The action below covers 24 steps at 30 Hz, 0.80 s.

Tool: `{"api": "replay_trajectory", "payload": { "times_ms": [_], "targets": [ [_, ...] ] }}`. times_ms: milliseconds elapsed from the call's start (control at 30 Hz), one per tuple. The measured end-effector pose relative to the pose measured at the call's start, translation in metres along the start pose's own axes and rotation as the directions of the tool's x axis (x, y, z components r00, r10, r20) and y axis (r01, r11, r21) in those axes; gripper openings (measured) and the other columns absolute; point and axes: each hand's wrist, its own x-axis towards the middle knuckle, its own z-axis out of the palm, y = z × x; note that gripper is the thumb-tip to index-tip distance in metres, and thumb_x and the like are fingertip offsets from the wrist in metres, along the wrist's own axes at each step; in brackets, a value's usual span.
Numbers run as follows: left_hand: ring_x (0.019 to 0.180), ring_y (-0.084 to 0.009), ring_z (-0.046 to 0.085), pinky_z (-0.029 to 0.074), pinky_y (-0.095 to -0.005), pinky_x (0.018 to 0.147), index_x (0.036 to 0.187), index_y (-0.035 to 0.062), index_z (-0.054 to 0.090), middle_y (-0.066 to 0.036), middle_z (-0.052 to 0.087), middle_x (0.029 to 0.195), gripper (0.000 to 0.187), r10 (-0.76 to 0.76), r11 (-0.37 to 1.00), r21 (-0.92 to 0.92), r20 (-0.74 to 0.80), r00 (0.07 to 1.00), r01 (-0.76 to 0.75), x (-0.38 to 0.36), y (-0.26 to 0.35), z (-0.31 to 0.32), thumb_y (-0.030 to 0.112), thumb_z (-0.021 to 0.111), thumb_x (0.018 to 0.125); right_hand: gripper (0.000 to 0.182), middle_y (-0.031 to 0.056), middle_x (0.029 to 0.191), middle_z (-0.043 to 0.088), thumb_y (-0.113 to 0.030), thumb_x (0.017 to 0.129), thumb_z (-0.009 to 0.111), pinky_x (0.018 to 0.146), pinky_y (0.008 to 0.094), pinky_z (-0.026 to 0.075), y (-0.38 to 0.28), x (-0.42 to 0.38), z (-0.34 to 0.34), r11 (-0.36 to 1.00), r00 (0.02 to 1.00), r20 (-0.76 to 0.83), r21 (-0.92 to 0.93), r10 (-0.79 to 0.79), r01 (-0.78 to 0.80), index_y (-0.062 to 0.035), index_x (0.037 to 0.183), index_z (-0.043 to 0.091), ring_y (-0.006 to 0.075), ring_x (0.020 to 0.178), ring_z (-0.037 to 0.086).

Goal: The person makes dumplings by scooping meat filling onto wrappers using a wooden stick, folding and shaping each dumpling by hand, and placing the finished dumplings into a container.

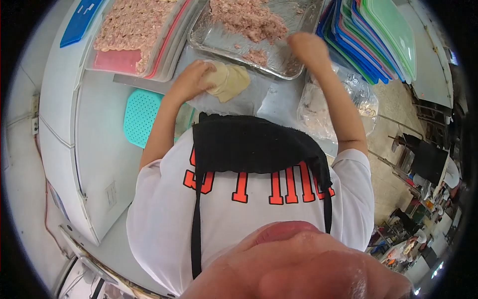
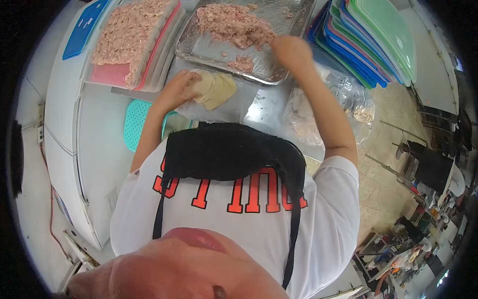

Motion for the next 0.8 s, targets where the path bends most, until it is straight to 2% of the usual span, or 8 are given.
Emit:
{"api": "replay_trajectory", "payload": {
  "times_ms": [100,233,367,433,533,600,733,800],
  "targets": [
    [0.091,-0.0315,0.057,0.046,-0.0384,0.08,0.095,0.0043,0.06,-0.013,0.059,0.092,0.024,-0.134,0.988,-0.074,0.014,0.991,0.135,-0.002,-0.008,0.018,0.013,0.07,0.075,0.014,0.0154,0.073,0.065,-0.014,0.077,0.054,0.059,0.0423,0.052,-0.035,-0.019,0.006,0.982,0.974,-0.172,0.093,-0.15,0.167,-0.0064,0.072,0.065,0.0323,0.07,0.066],
    [0.093,-0.0317,0.056,0.045,-0.0399,0.081,0.09,0.0035,0.063,-0.013,0.06,0.094,0.019,-0.313,0.917,-0.209,0.157,0.937,0.341,-0.002,-0.01,-0.001,0.018,0.068,0.079,0.016,0.0151,0.073,0.064,-0.016,0.078,0.054,0.06,0.0434,0.052,-0.024,-0.006,-0.043,0.986,0.984,0.098,0.1,-0.147,0.137,-0.0046,0.072,0.064,0.0327,0.071,0.065],
    [0.094,-0.032,0.057,0.045,-0.0413,0.084,0.087,0.0044,0.066,-0.011,0.063,0.096,0.02,-0.014,0.993,-0.115,0.003,1.0,0.014,-0.003,0.003,-0.014,0.024,0.063,0.084,0.03,0.0165,0.082,0.066,-0.029,0.086,0.051,0.068,0.0459,0.051,0.0,0.02,-0.013,0.996,0.993,0.09,0.045,0.079,-0.083,-0.0038,0.083,0.067,0.0347,0.08,0.065],
    [0.094,-0.0323,0.057,0.046,-0.0416,0.084,0.088,0.0049,0.067,-0.01,0.063,0.096,0.021,0.065,0.997,-0.03,-0.111,0.992,-0.068,0.003,0.008,-0.014,0.025,0.062,0.085,0.02,0.0152,0.075,0.065,-0.018,0.082,0.051,0.061,0.0453,0.052,-0.021,0.004,0.031,0.97,0.965,-0.211,0.152,-0.154,0.188,-0.005,0.074,0.064,0.0329,0.071,0.065],
    [0.098,-0.0321,0.057,0.045,-0.0415,0.086,0.086,0.004,0.066,-0.011,0.063,0.097,0.022,0.225,0.972,-0.056,-0.05,0.973,-0.228,0.017,0.016,-0.005,0.026,0.062,0.085,0.02,0.0142,0.074,0.065,-0.02,0.083,0.052,0.063,0.0446,0.052,-0.046,-0.013,-0.014,0.976,0.991,0.04,0.184,-0.131,0.121,-0.006,0.075,0.065,0.0326,0.071,0.066],
    [0.102,-0.0305,0.058,0.045,-0.0397,0.09,0.096,0.0039,0.067,-0.012,0.064,0.106,0.023,0.38,0.924,-0.112,0.181,0.907,-0.365,0.031,0.022,0.008,0.024,0.061,0.086,0.032,0.0167,0.083,0.066,-0.032,0.091,0.05,0.071,0.0473,0.05,-0.05,-0.01,-0.074,0.988,0.954,0.299,0.134,0.033,-0.077,-0.006,0.083,0.066,0.036,0.078,0.063],
    [0.103,-0.0312,0.058,0.045,-0.0403,0.091,0.094,0.0037,0.066,-0.012,0.064,0.109,0.022,0.522,0.852,-0.075,0.18,0.834,-0.517,0.054,0.013,0.042,0.024,0.062,0.086,0.035,0.0166,0.079,0.065,-0.037,0.093,0.049,0.068,0.0473,0.049,-0.035,-0.026,-0.06,0.957,0.894,0.439,0.207,0.096,-0.204,-0.0076,0.086,0.067,0.0367,0.077,0.063],
    [0.103,-0.0317,0.058,0.044,-0.0406,0.092,0.093,0.0026,0.065,-0.014,0.063,0.113,0.024,0.503,0.864,-0.103,0.164,0.848,-0.493,0.059,0.011,0.045,0.025,0.062,0.086,0.032,0.0162,0.078,0.065,-0.036,0.091,0.051,0.064,0.0459,0.05,-0.028,-0.026,-0.035,0.974,0.948,0.294,0.15,0.121,-0.171,-0.0091,0.082,0.067,0.0365,0.076,0.064]
  ]
}}
